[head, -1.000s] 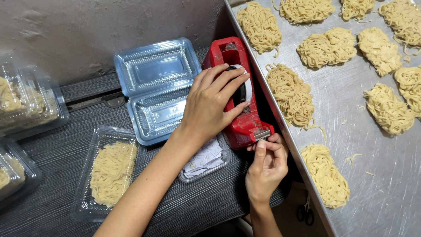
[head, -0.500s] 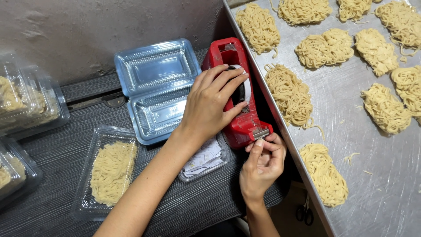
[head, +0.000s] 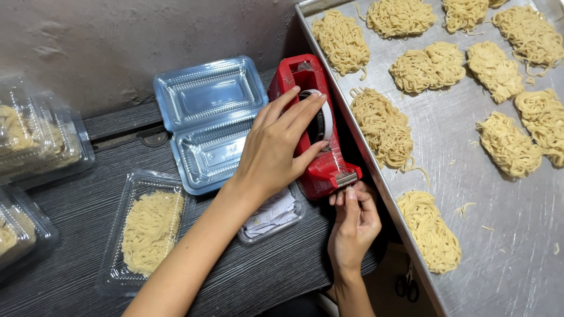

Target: The person places dried noodle portions into clear plastic containers, seals them with lids, and applies labels using a tape dispenser. They repeat this process for multiple units, stacking finished containers to the side.

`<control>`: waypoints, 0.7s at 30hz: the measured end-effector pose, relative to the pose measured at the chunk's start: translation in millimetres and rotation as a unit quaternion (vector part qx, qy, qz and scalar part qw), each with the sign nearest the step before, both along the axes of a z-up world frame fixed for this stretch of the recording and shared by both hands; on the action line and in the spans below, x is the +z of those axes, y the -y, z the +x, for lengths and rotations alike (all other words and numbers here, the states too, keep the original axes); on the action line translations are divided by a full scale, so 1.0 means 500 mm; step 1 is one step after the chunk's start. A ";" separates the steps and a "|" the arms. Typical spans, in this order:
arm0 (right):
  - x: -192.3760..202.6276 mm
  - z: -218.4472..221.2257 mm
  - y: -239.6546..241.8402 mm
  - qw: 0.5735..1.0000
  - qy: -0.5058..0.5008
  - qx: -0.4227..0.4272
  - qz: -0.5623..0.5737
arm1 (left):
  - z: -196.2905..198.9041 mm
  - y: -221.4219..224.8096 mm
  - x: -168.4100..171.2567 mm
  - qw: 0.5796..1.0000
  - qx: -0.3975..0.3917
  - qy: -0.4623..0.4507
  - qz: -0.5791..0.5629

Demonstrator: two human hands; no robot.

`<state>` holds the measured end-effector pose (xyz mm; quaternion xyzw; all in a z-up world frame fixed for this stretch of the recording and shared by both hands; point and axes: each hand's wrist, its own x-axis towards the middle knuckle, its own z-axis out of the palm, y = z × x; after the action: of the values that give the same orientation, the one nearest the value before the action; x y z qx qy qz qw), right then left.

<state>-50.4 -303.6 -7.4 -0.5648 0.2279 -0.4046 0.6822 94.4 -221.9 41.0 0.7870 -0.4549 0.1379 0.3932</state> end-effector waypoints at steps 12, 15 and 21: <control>0.057 -0.067 -0.109 0.970 -0.002 0.167 -0.176 | -0.170 -0.211 0.068 0.955 -0.123 -0.246 -0.113; 0.074 -0.062 -0.146 0.949 -0.036 0.213 -0.228 | -0.189 -0.261 0.063 0.953 -0.092 -0.251 -0.143; 0.050 -0.041 -0.212 0.923 -0.010 0.285 -0.260 | -0.192 -0.339 0.017 0.972 -0.047 -0.167 -0.156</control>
<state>-70.8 -197.8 17.8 -0.7673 -0.0495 -0.2328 0.5955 -1.3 -52.3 49.7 0.7052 -0.3924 0.0550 0.5879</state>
